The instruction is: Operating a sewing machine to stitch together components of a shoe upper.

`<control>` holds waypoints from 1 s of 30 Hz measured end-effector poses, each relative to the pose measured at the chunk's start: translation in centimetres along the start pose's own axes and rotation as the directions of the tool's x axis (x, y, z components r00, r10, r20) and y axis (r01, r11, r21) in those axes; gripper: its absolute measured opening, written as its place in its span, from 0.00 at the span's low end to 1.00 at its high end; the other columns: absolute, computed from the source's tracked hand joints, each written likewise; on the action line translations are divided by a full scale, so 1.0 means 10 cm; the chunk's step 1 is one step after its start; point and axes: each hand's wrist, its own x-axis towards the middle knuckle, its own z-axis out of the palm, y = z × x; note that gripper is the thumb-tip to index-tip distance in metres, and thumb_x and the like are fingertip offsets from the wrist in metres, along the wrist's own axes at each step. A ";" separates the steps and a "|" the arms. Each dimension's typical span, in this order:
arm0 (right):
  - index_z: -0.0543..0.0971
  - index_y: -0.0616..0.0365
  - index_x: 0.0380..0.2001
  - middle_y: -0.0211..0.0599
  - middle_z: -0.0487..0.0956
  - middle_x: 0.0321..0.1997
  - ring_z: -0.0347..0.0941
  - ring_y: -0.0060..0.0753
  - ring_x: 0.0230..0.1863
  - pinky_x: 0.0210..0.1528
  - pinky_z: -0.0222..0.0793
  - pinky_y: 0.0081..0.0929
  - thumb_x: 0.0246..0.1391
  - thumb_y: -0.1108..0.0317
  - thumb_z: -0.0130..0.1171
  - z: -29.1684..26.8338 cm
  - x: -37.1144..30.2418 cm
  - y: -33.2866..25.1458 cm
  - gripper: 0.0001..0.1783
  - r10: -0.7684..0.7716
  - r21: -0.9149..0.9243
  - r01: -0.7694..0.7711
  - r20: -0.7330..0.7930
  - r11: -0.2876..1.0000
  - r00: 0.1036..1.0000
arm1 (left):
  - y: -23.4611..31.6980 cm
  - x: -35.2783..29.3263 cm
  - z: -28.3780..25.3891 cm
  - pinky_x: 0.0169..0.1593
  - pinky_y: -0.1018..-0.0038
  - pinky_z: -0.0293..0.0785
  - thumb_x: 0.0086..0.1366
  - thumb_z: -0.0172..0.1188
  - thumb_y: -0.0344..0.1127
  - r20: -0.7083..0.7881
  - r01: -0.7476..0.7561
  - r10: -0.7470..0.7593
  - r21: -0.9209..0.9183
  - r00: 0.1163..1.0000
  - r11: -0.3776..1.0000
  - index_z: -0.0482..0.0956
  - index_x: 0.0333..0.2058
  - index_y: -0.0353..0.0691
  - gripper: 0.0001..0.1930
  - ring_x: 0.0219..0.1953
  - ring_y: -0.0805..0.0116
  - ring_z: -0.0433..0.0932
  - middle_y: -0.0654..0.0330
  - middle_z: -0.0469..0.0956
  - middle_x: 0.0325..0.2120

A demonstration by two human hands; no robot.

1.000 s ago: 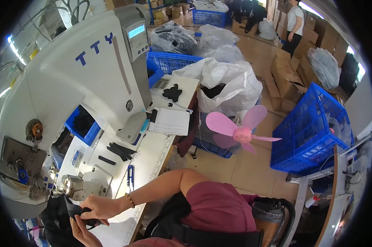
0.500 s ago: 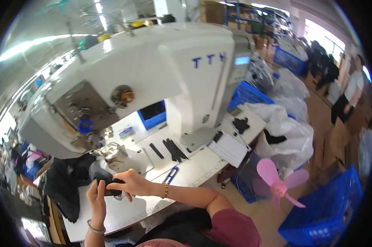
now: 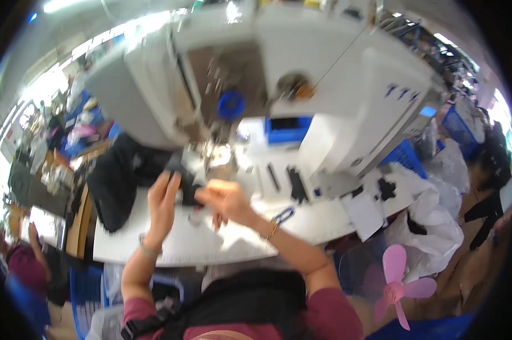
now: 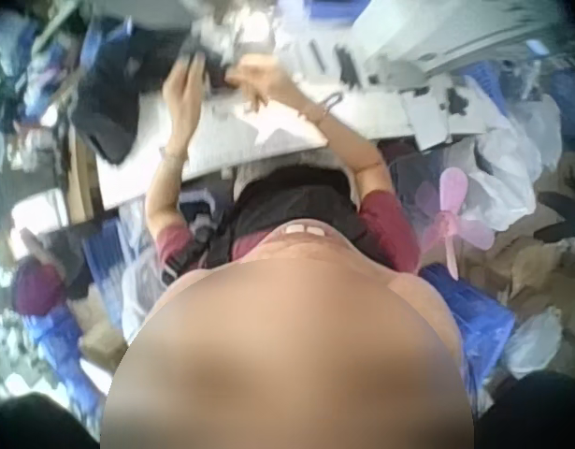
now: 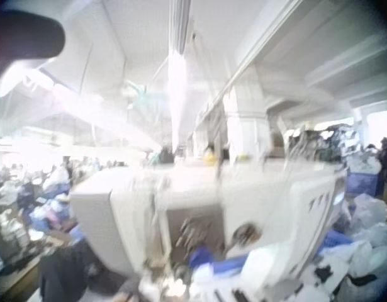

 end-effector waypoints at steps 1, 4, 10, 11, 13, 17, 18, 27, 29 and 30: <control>0.72 0.61 0.23 0.36 0.80 0.22 0.72 0.22 0.10 0.08 0.58 0.16 0.59 0.62 0.55 0.00 0.02 0.03 0.15 -0.087 0.045 0.088 -0.026 0.995 0.996 | -0.05 0.06 0.04 0.32 0.75 0.61 0.64 0.53 0.28 -0.021 -0.168 0.172 0.117 0.985 0.979 0.68 0.26 0.29 0.09 0.26 0.69 0.63 0.58 0.64 0.23; 0.73 0.59 0.25 0.37 0.81 0.24 0.68 0.18 0.08 0.09 0.51 0.12 0.60 0.62 0.54 -0.01 0.10 0.09 0.13 -0.083 0.103 0.098 -0.140 0.990 0.987 | -0.19 0.25 0.13 0.30 0.74 0.62 0.63 0.55 0.30 -0.012 -0.150 0.153 0.138 0.988 0.979 0.69 0.25 0.29 0.11 0.24 0.68 0.62 0.56 0.64 0.22; 0.75 0.62 0.27 0.32 0.72 0.08 0.60 0.16 0.04 0.09 0.48 0.14 0.62 0.65 0.50 0.01 0.17 0.12 0.13 -0.135 0.092 0.169 -0.295 0.981 0.946 | -0.23 0.49 0.35 0.22 0.78 0.60 0.65 0.53 0.30 0.006 0.056 -0.056 -0.126 0.998 0.990 0.74 0.31 0.27 0.09 0.18 0.81 0.62 0.64 0.67 0.15; 0.75 0.62 0.27 0.32 0.71 0.08 0.59 0.16 0.04 0.09 0.48 0.14 0.62 0.65 0.50 0.01 0.17 0.12 0.13 -0.155 0.093 0.194 -0.325 0.977 0.933 | -0.23 0.52 0.37 0.22 0.78 0.60 0.65 0.53 0.30 0.024 0.064 -0.060 -0.166 0.998 0.984 0.74 0.30 0.28 0.09 0.18 0.81 0.62 0.65 0.68 0.15; 0.75 0.63 0.27 0.34 0.74 0.10 0.59 0.15 0.04 0.09 0.49 0.14 0.62 0.66 0.49 -0.02 0.17 0.12 0.13 -0.168 0.069 0.208 -0.373 0.976 0.912 | -0.23 0.58 0.39 0.22 0.79 0.60 0.65 0.53 0.30 0.091 0.117 -0.106 -0.136 0.990 0.984 0.73 0.29 0.29 0.09 0.18 0.81 0.63 0.65 0.69 0.16; 0.75 0.64 0.30 0.41 0.80 0.20 0.60 0.15 0.05 0.09 0.51 0.13 0.62 0.68 0.49 -0.07 0.16 0.16 0.11 -0.188 0.085 0.230 -0.346 0.969 0.919 | -0.27 0.64 0.41 0.21 0.80 0.61 0.66 0.51 0.28 0.146 0.149 -0.125 -0.169 0.981 0.974 0.73 0.27 0.29 0.09 0.18 0.81 0.64 0.65 0.70 0.17; 0.75 0.64 0.30 0.41 0.80 0.21 0.60 0.15 0.05 0.09 0.51 0.13 0.62 0.68 0.49 -0.08 0.17 0.17 0.11 -0.194 0.082 0.235 -0.341 0.969 0.920 | -0.27 0.65 0.40 0.21 0.80 0.61 0.66 0.51 0.27 0.158 0.149 -0.122 -0.178 0.980 0.973 0.74 0.28 0.29 0.09 0.18 0.81 0.64 0.65 0.70 0.17; 0.75 0.66 0.36 0.42 0.81 0.26 0.62 0.15 0.06 0.09 0.52 0.13 0.61 0.70 0.50 -0.10 0.17 0.22 0.09 -0.220 0.118 0.265 -0.298 0.957 0.929 | -0.25 0.69 0.34 0.21 0.79 0.62 0.65 0.49 0.27 0.254 0.163 -0.137 -0.084 0.958 0.983 0.75 0.29 0.28 0.09 0.17 0.80 0.66 0.65 0.70 0.15; 0.75 0.66 0.37 0.42 0.81 0.26 0.62 0.15 0.06 0.09 0.53 0.13 0.61 0.70 0.51 -0.09 0.17 0.24 0.09 -0.205 0.139 0.256 -0.301 0.957 0.931 | -0.27 0.69 0.34 0.21 0.79 0.62 0.65 0.49 0.27 0.249 0.149 -0.127 -0.071 0.960 0.986 0.75 0.28 0.28 0.09 0.17 0.80 0.66 0.65 0.69 0.15; 0.75 0.66 0.37 0.41 0.81 0.26 0.62 0.15 0.06 0.09 0.53 0.13 0.61 0.70 0.51 -0.09 0.17 0.24 0.09 -0.211 0.140 0.261 -0.299 0.955 0.931 | -0.28 0.69 0.34 0.21 0.79 0.62 0.65 0.49 0.27 0.242 0.154 -0.135 -0.062 0.961 0.986 0.75 0.27 0.28 0.10 0.17 0.80 0.66 0.65 0.69 0.15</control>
